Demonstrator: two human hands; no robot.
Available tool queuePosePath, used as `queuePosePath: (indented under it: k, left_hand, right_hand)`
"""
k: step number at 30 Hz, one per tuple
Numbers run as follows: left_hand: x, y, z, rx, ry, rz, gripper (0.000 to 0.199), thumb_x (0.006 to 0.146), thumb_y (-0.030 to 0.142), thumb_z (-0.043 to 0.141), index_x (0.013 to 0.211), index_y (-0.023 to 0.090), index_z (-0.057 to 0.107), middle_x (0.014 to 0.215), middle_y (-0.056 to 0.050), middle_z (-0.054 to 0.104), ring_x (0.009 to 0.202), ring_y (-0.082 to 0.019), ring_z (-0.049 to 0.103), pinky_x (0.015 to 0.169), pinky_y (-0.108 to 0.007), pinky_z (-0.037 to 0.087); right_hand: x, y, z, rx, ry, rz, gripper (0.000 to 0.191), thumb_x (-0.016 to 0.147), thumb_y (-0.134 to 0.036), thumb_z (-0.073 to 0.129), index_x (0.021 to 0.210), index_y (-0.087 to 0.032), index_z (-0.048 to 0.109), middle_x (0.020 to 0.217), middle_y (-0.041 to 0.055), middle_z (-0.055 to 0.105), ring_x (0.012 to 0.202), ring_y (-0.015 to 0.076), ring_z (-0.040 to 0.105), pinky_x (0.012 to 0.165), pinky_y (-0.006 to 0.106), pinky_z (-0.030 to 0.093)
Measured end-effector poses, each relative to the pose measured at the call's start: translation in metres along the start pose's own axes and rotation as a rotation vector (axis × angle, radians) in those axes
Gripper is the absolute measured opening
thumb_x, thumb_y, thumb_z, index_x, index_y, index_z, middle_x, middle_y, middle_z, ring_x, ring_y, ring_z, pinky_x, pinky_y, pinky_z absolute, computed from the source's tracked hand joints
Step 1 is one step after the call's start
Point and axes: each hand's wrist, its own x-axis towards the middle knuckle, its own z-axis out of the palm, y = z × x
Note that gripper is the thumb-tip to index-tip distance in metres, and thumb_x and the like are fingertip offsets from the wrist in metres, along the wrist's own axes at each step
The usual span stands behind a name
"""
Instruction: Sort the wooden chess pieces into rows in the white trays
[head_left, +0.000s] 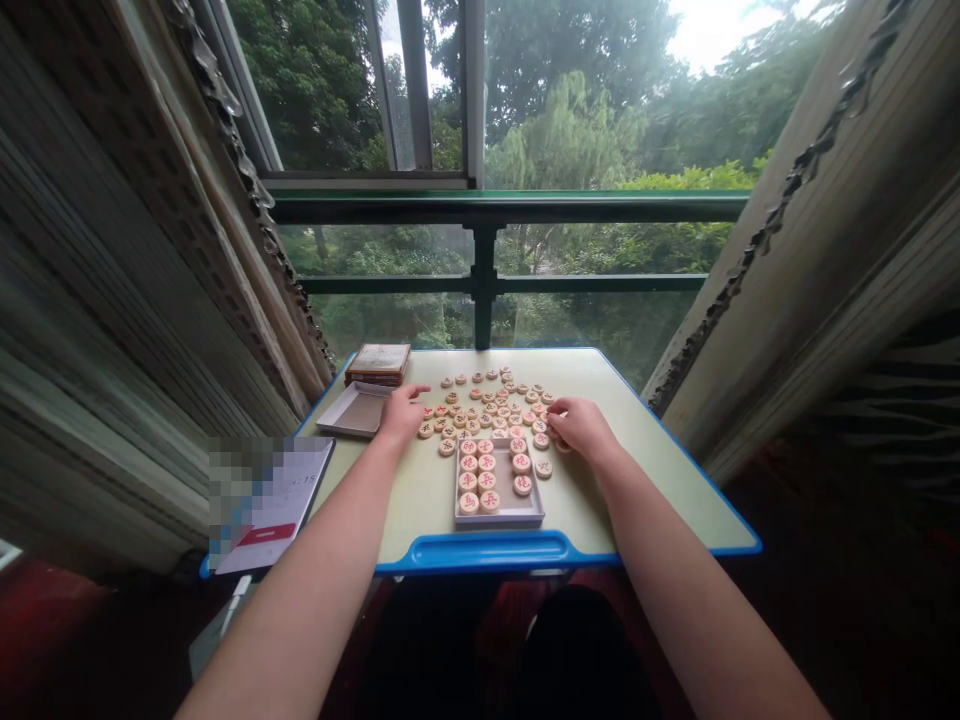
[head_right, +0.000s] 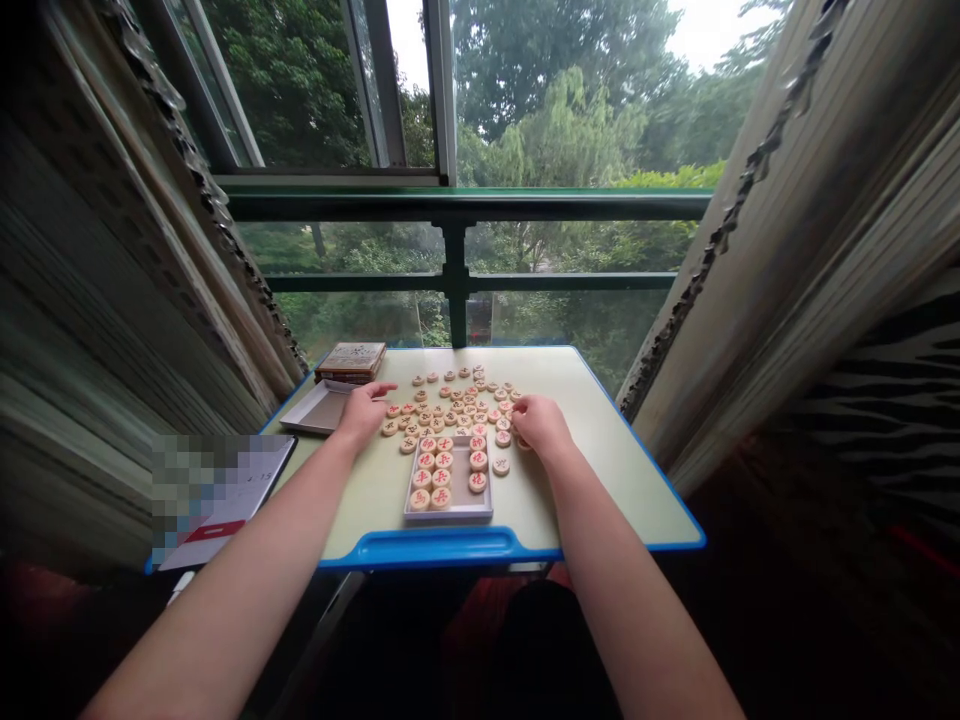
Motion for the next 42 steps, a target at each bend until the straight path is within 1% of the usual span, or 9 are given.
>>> queuePosePath:
  k: [2,6,11,15,19,23,32,38,42]
  left_hand:
    - [-0.002,-0.002,-0.003,0.138,-0.076,0.014,0.041,0.058,0.003,0.053,0.094,0.015,0.07,0.089,-0.008,0.07,0.091,-0.021,0.063,0.081,-0.03,0.049]
    - [-0.007,0.0,-0.004,0.22,-0.204,0.058,0.036,0.063,0.012,0.056,0.097,0.012,0.069,0.088,-0.008,0.071,0.084,-0.02,0.064,0.076,-0.029,0.05]
    - [-0.013,0.01,-0.003,0.315,-0.158,0.112,0.035,0.068,0.022,0.061,0.1,0.01,0.068,0.095,-0.01,0.07,0.084,-0.019,0.064,0.077,-0.027,0.049]
    - [-0.016,0.015,-0.002,0.359,-0.133,0.114,0.031,0.073,0.028,0.059,0.098,0.013,0.069,0.092,-0.009,0.071,0.081,-0.019,0.064,0.074,-0.026,0.049]
    - [-0.015,0.014,-0.001,0.384,-0.107,0.123,0.029,0.073,0.02,0.054,0.098,0.014,0.07,0.092,-0.008,0.071,0.082,-0.018,0.064,0.076,-0.025,0.049]
    - [-0.011,0.01,-0.002,0.361,-0.102,0.109,0.029,0.069,0.016,0.056,0.095,0.014,0.07,0.091,-0.008,0.071,0.08,-0.018,0.064,0.076,-0.025,0.049]
    - [-0.003,0.0,-0.001,0.277,-0.097,0.094,0.029,0.066,0.028,0.065,0.091,0.014,0.069,0.088,-0.008,0.07,0.072,-0.018,0.062,0.065,-0.027,0.048]
    - [-0.007,0.008,-0.001,0.376,-0.088,0.086,0.028,0.074,0.031,0.055,0.092,0.015,0.07,0.085,-0.008,0.071,0.077,-0.019,0.063,0.072,-0.028,0.048]
    - [-0.012,0.014,0.004,0.513,-0.081,0.258,0.031,0.078,0.034,0.05,0.093,0.017,0.071,0.098,-0.009,0.069,0.093,-0.023,0.06,0.086,-0.032,0.045]
  right_hand:
    - [0.0,0.001,0.0,0.022,-0.02,0.012,0.023,0.072,-0.019,0.054,0.087,-0.017,0.071,0.086,0.005,0.071,0.079,0.0157,0.062,0.066,0.02,0.041]
    - [0.002,0.003,0.002,0.064,-0.019,-0.026,0.023,0.075,-0.02,0.054,0.089,-0.018,0.071,0.087,0.0039,0.071,0.078,0.0143,0.062,0.068,0.02,0.042]
    - [0.003,0.003,0.006,0.079,0.017,-0.064,0.026,0.078,-0.021,0.052,0.095,-0.018,0.07,0.09,0.0049,0.071,0.076,0.0138,0.063,0.07,0.02,0.043]
    - [-0.001,0.0,0.004,0.125,-0.019,-0.031,0.027,0.077,-0.018,0.049,0.092,-0.018,0.071,0.082,0.0041,0.07,0.056,0.0105,0.059,0.059,0.019,0.043]
    - [-0.004,-0.002,0.002,0.157,-0.075,-0.001,0.027,0.077,-0.018,0.048,0.093,-0.018,0.07,0.074,0.0027,0.069,0.041,0.0075,0.052,0.049,0.018,0.041]
    - [-0.002,-0.001,0.003,0.12,-0.048,-0.035,0.026,0.076,-0.018,0.049,0.092,-0.018,0.07,0.081,0.0032,0.07,0.046,0.0074,0.054,0.054,0.018,0.041]
    - [0.001,0.001,0.008,0.073,-0.024,-0.078,0.026,0.077,-0.019,0.05,0.093,-0.018,0.071,0.083,0.0039,0.071,0.068,0.0118,0.062,0.066,0.019,0.043]
    - [0.005,0.01,0.002,0.11,0.032,-0.041,0.032,0.076,-0.013,0.047,0.099,-0.018,0.069,0.094,0.0047,0.07,0.079,0.0123,0.062,0.072,0.018,0.044]
    - [0.004,0.012,-0.005,0.136,-0.055,0.014,0.03,0.072,-0.016,0.054,0.097,-0.015,0.07,0.089,0.0059,0.071,0.077,0.0141,0.063,0.067,0.019,0.044]
